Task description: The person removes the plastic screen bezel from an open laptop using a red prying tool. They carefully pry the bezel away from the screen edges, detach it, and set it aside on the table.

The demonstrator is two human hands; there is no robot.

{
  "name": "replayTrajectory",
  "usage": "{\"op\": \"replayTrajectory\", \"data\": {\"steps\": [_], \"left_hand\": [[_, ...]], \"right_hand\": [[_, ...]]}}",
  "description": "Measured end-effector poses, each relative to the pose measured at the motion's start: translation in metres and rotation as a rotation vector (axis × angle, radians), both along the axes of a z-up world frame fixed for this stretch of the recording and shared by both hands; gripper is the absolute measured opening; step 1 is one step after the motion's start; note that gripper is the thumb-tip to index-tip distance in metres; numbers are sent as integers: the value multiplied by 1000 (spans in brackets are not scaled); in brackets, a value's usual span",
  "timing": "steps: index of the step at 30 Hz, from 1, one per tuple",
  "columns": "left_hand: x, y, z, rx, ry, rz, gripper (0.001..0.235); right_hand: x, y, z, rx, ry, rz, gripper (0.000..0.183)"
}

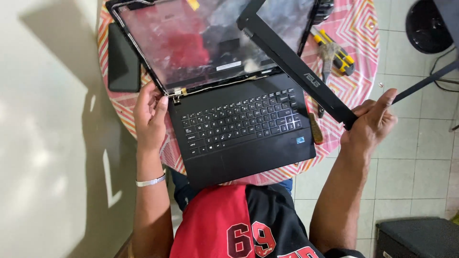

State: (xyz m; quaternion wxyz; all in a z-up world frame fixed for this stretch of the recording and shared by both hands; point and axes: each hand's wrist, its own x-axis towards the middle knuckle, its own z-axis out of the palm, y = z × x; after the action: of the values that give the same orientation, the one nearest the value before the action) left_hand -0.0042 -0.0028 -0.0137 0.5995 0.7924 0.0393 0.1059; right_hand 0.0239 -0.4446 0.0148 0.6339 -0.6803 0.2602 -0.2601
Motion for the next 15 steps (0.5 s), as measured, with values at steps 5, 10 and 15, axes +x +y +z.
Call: {"op": "replayTrajectory", "data": {"steps": [5,10,15], "left_hand": [[1,-5,5,39,7,-15,46],[5,-8,-12,77,-78,32,28],[4,-17,-18,233,-112,113,35]], "right_hand": [[7,-2,15,89,89,-125,68],[57,-16,24,138,102,-239,67],[146,-20,43,333,-38,-190,63]]}}
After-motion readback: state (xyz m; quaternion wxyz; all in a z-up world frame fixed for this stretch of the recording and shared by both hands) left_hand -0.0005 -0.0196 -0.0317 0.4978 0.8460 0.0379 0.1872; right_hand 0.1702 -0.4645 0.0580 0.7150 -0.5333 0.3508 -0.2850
